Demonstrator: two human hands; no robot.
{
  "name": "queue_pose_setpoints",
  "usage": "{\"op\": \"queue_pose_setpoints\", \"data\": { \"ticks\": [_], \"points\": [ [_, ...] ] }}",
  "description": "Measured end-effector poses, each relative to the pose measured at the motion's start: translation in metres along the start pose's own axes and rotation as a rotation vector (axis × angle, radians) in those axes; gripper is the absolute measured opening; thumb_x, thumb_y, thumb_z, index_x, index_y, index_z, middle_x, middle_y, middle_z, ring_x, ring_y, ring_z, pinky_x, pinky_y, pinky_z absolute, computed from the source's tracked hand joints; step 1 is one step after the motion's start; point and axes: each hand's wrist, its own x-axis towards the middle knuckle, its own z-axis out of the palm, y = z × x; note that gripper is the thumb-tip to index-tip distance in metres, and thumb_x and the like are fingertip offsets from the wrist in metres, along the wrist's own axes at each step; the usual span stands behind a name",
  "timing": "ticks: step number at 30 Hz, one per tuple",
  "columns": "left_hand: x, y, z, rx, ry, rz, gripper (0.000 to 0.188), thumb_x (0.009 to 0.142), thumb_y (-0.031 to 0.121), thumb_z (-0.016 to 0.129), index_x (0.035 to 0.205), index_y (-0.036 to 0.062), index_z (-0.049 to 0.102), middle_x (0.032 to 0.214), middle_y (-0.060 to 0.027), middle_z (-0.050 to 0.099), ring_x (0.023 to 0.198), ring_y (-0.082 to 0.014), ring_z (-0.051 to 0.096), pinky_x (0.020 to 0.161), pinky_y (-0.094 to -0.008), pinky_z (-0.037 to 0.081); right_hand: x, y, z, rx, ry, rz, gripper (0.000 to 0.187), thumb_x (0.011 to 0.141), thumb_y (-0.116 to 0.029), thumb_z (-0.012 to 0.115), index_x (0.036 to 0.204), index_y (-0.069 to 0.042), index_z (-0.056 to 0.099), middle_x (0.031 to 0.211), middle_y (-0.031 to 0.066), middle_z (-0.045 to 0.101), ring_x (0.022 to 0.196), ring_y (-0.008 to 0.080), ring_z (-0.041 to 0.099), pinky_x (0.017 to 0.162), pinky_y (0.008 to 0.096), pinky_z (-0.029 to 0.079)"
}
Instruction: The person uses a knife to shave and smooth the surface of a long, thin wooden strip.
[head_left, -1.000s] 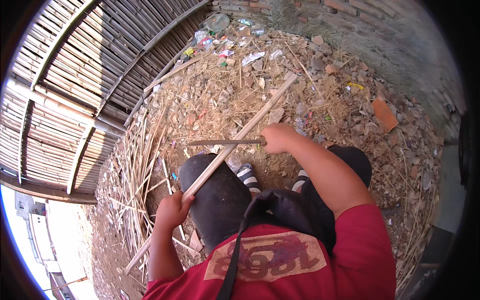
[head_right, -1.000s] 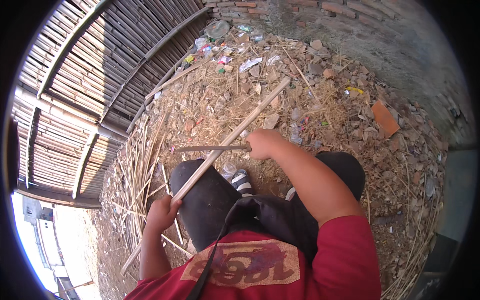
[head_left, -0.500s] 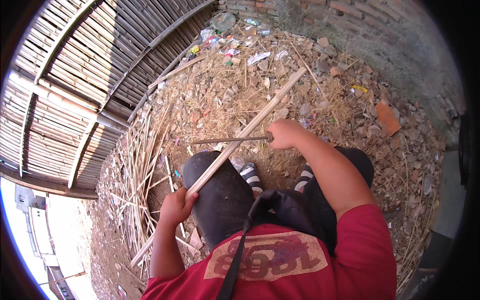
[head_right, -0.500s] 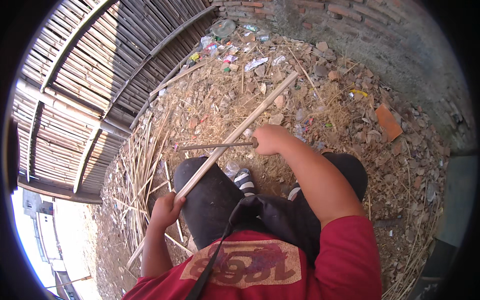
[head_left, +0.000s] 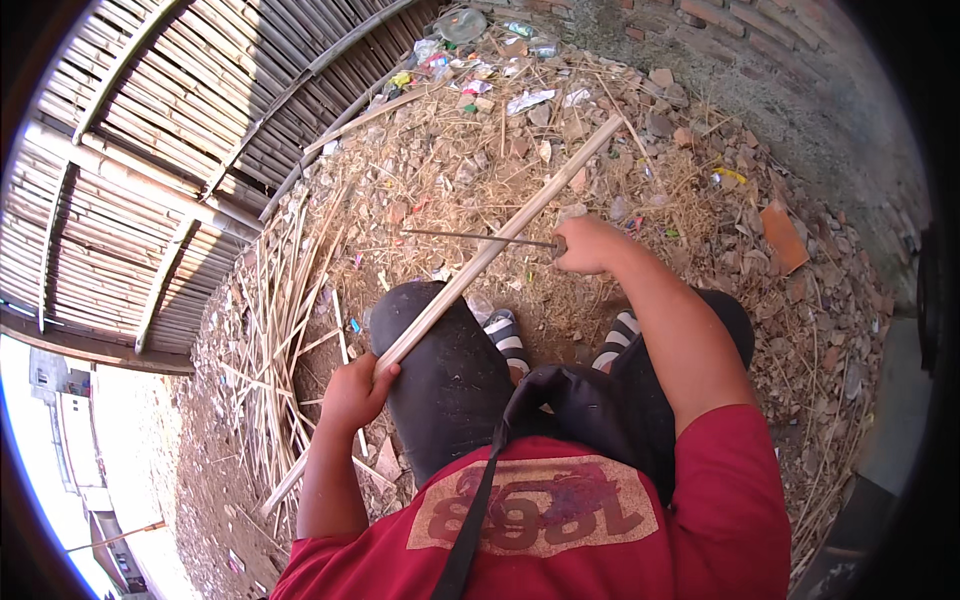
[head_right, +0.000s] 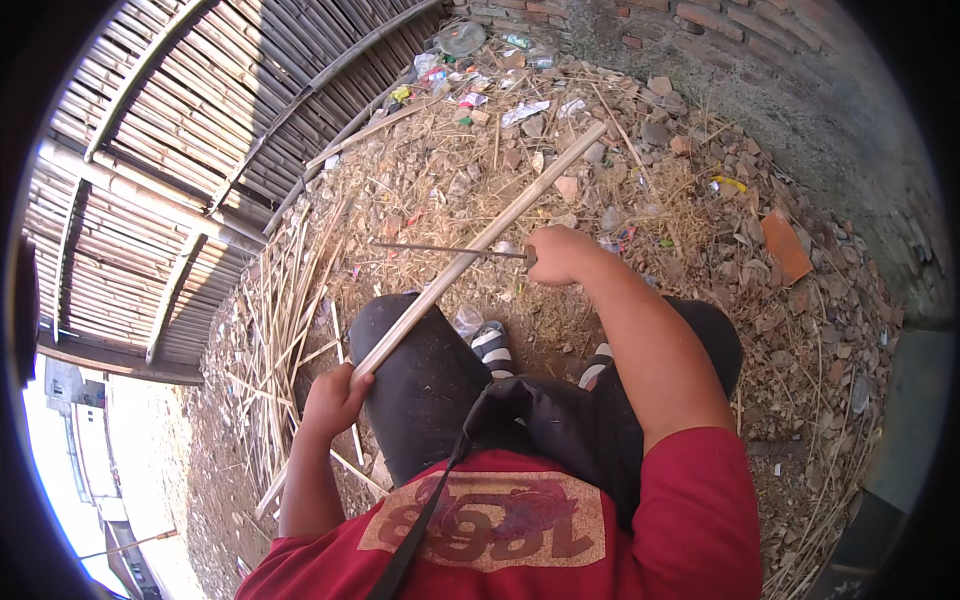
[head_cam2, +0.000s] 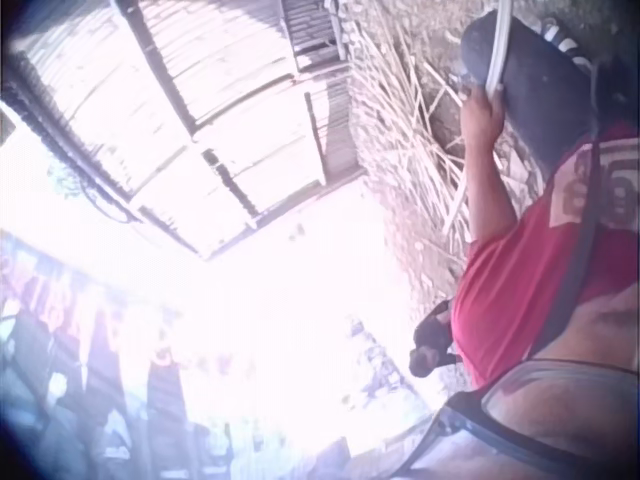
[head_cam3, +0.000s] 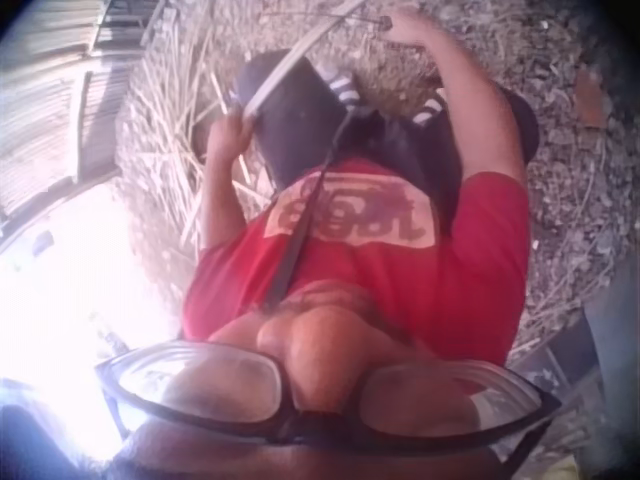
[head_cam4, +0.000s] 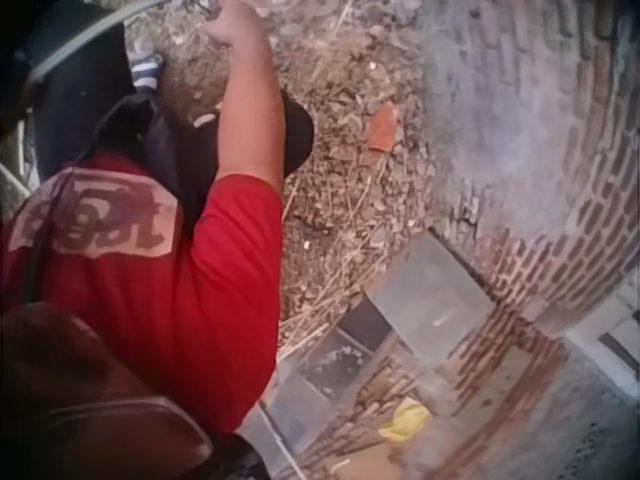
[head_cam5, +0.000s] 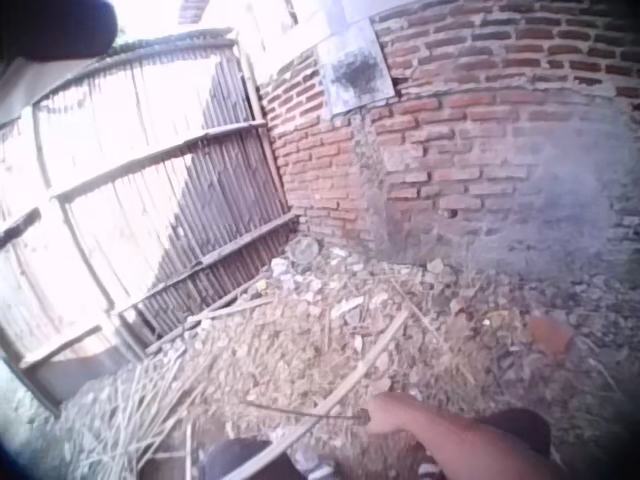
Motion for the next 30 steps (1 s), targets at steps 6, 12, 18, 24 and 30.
{"op": "queue_pose_setpoints", "data": {
  "ticks": [6,12,18,24,30],
  "points": [
    [0.003,-0.002,-0.002,0.005,0.022,0.014,0.05,0.098,0.048,0.059,0.084,-0.0004,0.057,0.074,-0.0271,0.064,0.076,-0.0499,0.064,0.068,-0.0554,0.049,0.008,0.011,0.009,0.077,0.08,0.022,0.035,0.073,-0.025,0.069,0.103,-0.007,0.072,0.103,0.0192,0.072,0.102,0.0374,0.069,0.086,0.046,0.055],
    [0.004,-0.001,0.001,0.005,0.019,0.02,0.051,0.098,0.048,0.06,0.083,-0.0005,0.057,0.073,-0.0272,0.063,0.075,-0.0501,0.063,0.067,-0.0551,0.049,0.004,0.004,0.001,0.045,-0.031,-0.003,0.035,0.073,-0.025,0.069,0.102,-0.005,0.072,0.1,0.0207,0.072,0.099,0.0382,0.069,0.086,0.046,0.055],
    [0.002,-0.002,-0.004,-0.029,0.021,-0.003,0.052,0.098,0.049,0.06,0.082,-0.001,0.057,0.072,-0.0279,0.063,0.074,-0.0503,0.063,0.067,-0.0556,0.049,0.019,0.028,0.01,0.129,0.097,0.065,0.037,0.073,-0.025,0.069,0.104,-0.004,0.071,0.103,0.0205,0.072,0.099,0.0393,0.068,0.087,0.0455,0.055],
    [0.003,0.001,0.002,-0.019,0.033,0.006,0.053,0.098,0.049,0.059,0.083,-0.001,0.057,0.072,-0.0281,0.063,0.074,-0.0508,0.063,0.067,-0.0566,0.048,0.011,0.008,0.002,-0.013,0.0,-0.022,0.032,0.073,-0.025,0.068,0.101,-0.01,0.073,0.101,0.0198,0.072,0.098,0.0386,0.069,0.085,0.047,0.055],
    [0.003,0.006,-0.005,0.034,0.045,0.015,0.049,0.099,0.045,0.059,0.08,-0.0011,0.056,0.071,-0.0276,0.062,0.073,-0.0501,0.062,0.065,-0.0567,0.047,0.013,0.019,0.01,0.106,0.117,0.073,0.032,0.071,-0.023,0.07,0.1,-0.009,0.073,0.098,0.0197,0.072,0.097,0.038,0.069,0.085,0.0478,0.056]
  ]
}}
